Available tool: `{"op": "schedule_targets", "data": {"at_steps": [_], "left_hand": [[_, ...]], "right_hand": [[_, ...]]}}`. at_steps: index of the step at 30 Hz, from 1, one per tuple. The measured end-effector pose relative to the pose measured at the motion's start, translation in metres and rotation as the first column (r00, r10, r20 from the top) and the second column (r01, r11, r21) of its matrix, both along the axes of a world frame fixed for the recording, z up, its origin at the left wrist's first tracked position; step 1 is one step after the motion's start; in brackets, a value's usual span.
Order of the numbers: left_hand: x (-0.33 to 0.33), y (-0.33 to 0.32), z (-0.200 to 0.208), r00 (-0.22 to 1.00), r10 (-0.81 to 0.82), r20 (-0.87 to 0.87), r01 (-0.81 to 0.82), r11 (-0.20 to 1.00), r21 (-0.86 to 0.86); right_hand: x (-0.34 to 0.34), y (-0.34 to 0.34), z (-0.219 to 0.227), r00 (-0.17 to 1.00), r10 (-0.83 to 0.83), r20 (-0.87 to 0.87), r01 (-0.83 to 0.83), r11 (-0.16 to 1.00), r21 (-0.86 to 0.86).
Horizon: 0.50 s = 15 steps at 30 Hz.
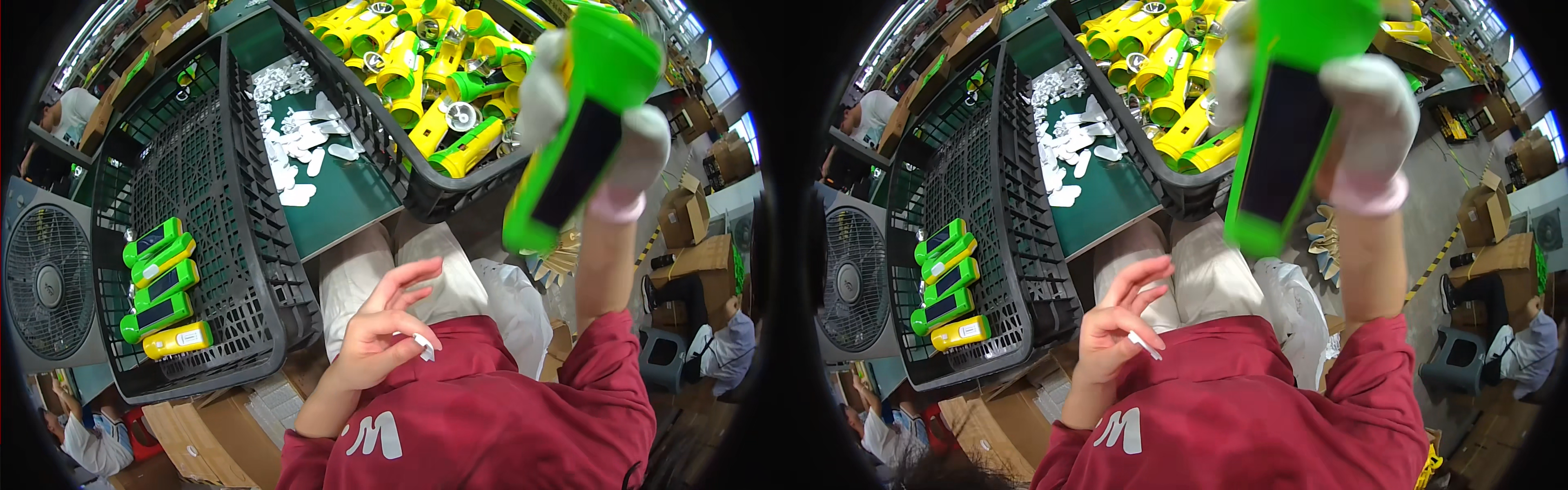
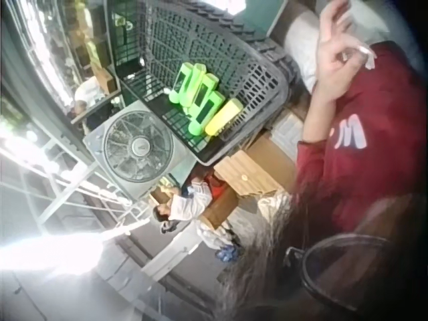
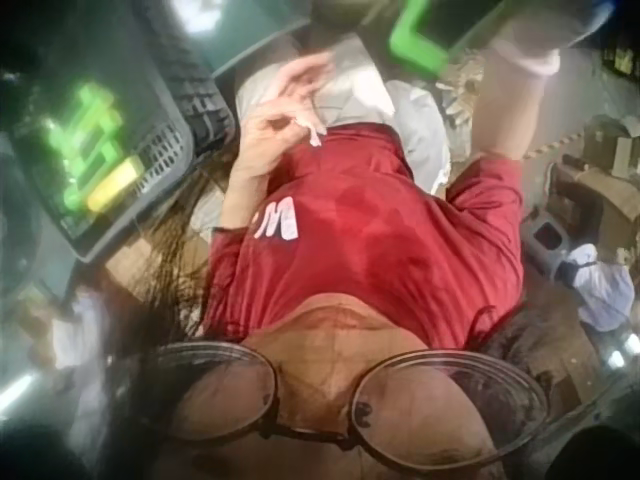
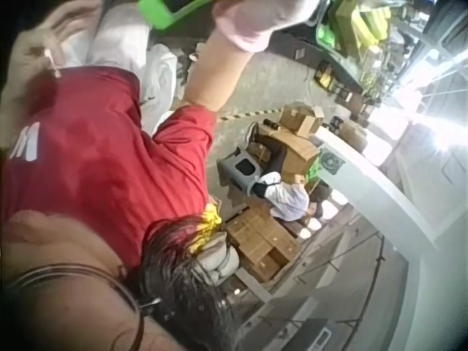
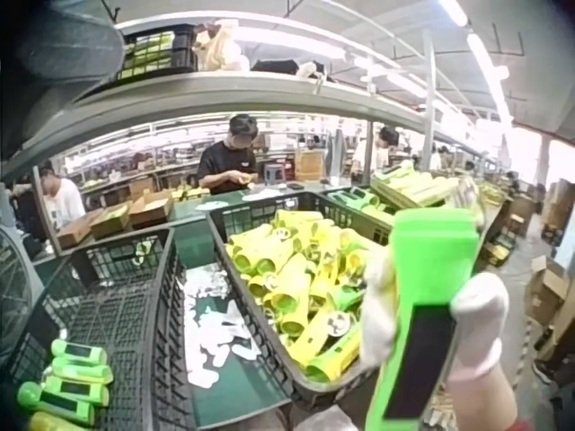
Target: The person assembles flashlights by fitting switch components into flashlight bodies by hand and placing the assembled flashlights into a plastic crate.
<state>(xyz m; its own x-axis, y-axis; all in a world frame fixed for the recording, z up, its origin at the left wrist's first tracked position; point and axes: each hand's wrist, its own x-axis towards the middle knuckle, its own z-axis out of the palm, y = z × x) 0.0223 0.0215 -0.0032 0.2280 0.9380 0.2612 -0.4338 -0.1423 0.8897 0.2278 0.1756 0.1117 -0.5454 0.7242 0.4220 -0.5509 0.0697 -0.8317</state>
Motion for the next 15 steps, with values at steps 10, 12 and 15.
{"op": "schedule_targets", "data": {"at_steps": [10,12,15], "left_hand": [[-0.005,-0.018,-0.036,0.99,-0.07,0.125,0.058,0.994,0.093],[-0.007,-0.03,-0.055,0.963,0.012,0.268,0.009,0.997,-0.077],[-0.008,-0.032,-0.065,0.889,0.277,0.364,-0.088,0.885,-0.457]], "right_hand": [[-0.082,-0.089,-0.109,0.984,0.175,0.03,-0.153,0.924,-0.351],[-0.087,-0.079,-0.126,0.916,-0.212,0.341,0.098,0.941,0.323],[-0.094,-0.089,-0.142,0.622,-0.62,0.478,0.34,0.764,0.549]]}}
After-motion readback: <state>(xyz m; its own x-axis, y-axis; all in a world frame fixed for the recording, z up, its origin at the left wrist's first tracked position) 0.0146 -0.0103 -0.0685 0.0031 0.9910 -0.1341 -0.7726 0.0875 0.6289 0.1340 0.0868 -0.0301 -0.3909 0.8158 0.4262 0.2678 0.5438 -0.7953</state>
